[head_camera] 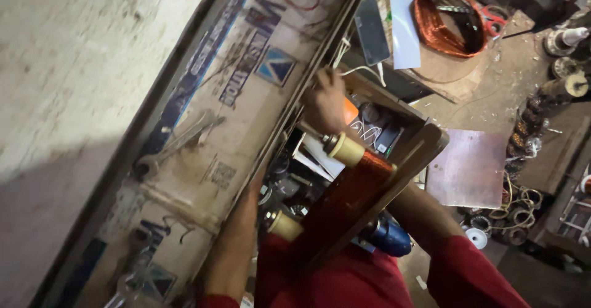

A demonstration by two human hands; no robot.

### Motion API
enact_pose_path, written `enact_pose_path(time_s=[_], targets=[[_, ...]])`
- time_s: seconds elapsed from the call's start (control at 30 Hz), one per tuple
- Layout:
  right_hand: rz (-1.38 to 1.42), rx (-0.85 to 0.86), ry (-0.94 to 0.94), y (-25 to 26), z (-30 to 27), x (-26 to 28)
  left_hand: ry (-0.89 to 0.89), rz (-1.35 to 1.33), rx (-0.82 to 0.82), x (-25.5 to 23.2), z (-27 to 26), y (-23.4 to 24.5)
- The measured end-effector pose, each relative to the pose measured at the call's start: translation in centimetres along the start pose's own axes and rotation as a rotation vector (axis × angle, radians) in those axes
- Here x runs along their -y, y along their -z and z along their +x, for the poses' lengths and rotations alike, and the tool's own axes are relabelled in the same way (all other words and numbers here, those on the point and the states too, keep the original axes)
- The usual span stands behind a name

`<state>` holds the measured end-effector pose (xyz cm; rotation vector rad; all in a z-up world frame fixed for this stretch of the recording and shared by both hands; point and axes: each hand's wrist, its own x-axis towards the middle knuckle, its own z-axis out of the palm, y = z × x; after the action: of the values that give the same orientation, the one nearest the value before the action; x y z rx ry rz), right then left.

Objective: The person operates a manual wire-winding machine, turning a crank to wind copper wire onto a cylindrical bobbin mounted between two wooden supports. The person repeatedly guides the wire with their fingers to ensure even layering as the bobbin rotates.

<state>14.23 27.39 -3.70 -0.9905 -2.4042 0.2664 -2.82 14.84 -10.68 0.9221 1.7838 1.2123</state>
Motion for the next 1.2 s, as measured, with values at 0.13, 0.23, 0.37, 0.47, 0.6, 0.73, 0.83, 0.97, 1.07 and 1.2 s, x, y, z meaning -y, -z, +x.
enact_pose_path(time_s=[0.13,0.23,0.37,0.47,0.6,0.73,0.83,0.97,1.07,1.2], targets=[[0.445,0.076,-0.391,5.2,-1.4,-2.3,0.001,0.003,-0.005,-0.6,-0.2,0.5],[0.818,-0.003,-0.58,9.7,-4.6,-4.6,-0.015,-0.007,0.016,-2.4,-0.7,0.1],[0.755,-0.176,-0.64,14.2,-10.3,-5.8,-0.051,-0.019,0.084,-6.4,-3.2,-0.5],[0.815,-0.266,-0.701,17.7,-14.8,-5.1,-0.055,-0.019,0.18,-10.4,-7.5,-0.3],[0.884,-0.43,-0.785,20.5,-18.3,-2.6,-0.187,-0.044,0.353,-16.1,-13.4,1.1],[0.839,-0.531,-0.841,22.7,-20.7,1.7,0.017,0.016,0.526,-18.8,-16.3,1.5],[0.742,-0.498,-0.849,24.3,-21.6,5.4,-0.043,0.072,0.55,-19.2,-16.6,1.5],[0.734,-0.425,-0.74,26.1,-22.5,9.9,-0.4,-0.013,0.508,-18.8,-16.5,1.5],[0.685,-0.365,-0.707,26.3,-22.5,12.2,-0.316,0.004,0.501,-18.5,-16.4,1.3],[0.714,-0.317,-0.705,25.3,-21.7,13.9,-0.454,-0.007,0.494,-17.9,-16.2,1.1]])
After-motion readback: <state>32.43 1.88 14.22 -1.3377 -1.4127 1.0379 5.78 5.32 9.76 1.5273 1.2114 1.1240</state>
